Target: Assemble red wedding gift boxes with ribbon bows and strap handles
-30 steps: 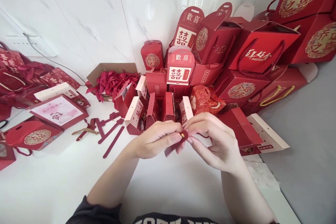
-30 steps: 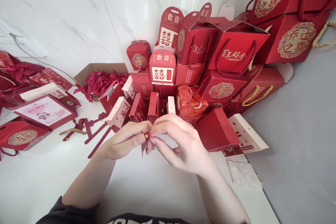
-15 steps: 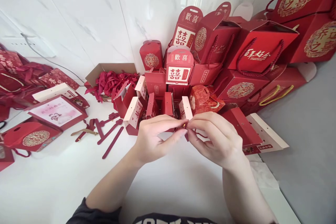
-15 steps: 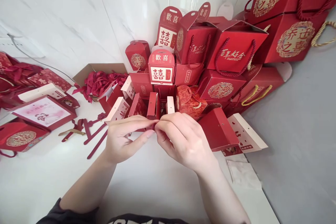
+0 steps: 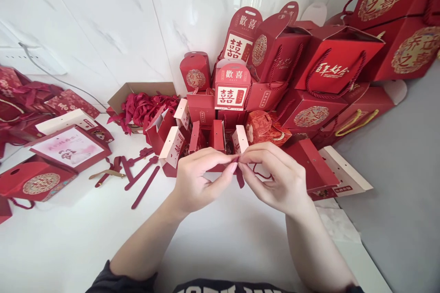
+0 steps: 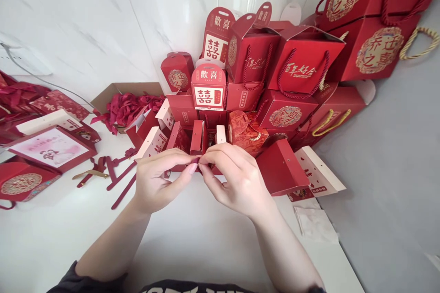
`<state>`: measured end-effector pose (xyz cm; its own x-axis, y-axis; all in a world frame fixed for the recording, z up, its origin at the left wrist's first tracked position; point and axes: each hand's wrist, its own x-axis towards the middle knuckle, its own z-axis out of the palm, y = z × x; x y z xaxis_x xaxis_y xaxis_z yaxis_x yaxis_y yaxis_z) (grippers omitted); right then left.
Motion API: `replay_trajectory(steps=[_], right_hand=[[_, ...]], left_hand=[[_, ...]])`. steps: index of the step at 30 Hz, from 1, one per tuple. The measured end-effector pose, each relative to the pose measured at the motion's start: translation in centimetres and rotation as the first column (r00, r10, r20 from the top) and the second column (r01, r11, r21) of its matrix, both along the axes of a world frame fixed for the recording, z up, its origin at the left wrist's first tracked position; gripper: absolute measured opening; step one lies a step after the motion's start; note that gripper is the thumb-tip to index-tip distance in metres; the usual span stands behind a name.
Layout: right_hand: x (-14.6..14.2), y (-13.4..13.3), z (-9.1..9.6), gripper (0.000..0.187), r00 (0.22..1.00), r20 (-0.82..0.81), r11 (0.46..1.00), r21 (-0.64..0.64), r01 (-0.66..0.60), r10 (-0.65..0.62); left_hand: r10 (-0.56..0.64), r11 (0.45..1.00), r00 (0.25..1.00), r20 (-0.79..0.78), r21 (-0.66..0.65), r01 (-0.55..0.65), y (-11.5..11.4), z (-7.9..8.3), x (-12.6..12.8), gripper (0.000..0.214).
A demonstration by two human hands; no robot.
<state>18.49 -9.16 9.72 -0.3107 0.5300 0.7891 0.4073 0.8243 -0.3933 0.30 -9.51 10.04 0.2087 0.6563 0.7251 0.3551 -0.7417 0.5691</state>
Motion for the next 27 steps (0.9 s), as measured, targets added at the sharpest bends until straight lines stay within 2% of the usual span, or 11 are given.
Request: replay_trajectory(steps=[4, 7, 12, 15, 19, 21, 24, 27], right_hand=[[-0.8, 0.1, -0.5, 0.019, 0.992, -0.045, 0.989, 0.084, 0.125, -0.122], [-1.5, 0.1, -1.0, 0.023, 0.978, -0.067, 0.969, 0.133, 0.207, -0.200], [-2.1, 0.0, -1.5, 0.023, 0.969, -0.098, 0.962, 0.133, 0.239, -0.227], [-2.0, -0.2, -1.3, 0.018, 0.967, -0.128, 0.971, 0.061, 0.232, -0.222], [-1.6, -0.6, -0.6, 0.012, 0.984, -0.126, 0.989, -0.093, 0.114, -0.126], [-1.5, -0.8, -0.4, 0.012, 0.986, -0.155, 0.975, -0.219, 0.022, -0.057], [-1.5, -1.0, -0.4, 0.018, 0.954, -0.300, 0.884, -0.439, -0.159, 0.023], [-1.5, -0.8, -0.5, 0.024, 0.897, -0.439, 0.825, -0.484, -0.291, 0.058]], left_hand=[[0.123, 0.991, 0.992, 0.034, 0.045, -0.125, 0.1, -0.4, 0.6, 0.010], [0.170, 0.984, 0.984, 0.061, 0.043, -0.172, 0.0, -0.7, 0.8, 0.010], [0.213, 0.975, 0.977, 0.030, 0.054, -0.214, -0.2, -0.6, 0.9, 0.009], [0.200, 0.980, 0.980, 0.002, 0.023, -0.200, -0.3, -0.4, 0.8, 0.009], [0.156, 0.988, 0.987, -0.036, 0.003, -0.156, -0.3, -0.3, 0.1, 0.014], [0.156, 0.988, 0.987, -0.047, 0.032, -0.154, -0.2, -0.2, -0.3, 0.018], [0.170, 0.975, 0.982, -0.083, 0.156, -0.156, -0.1, -0.1, -0.8, 0.023], [0.161, 0.954, 0.981, -0.109, 0.272, -0.127, 0.2, 0.1, -1.2, 0.029]])
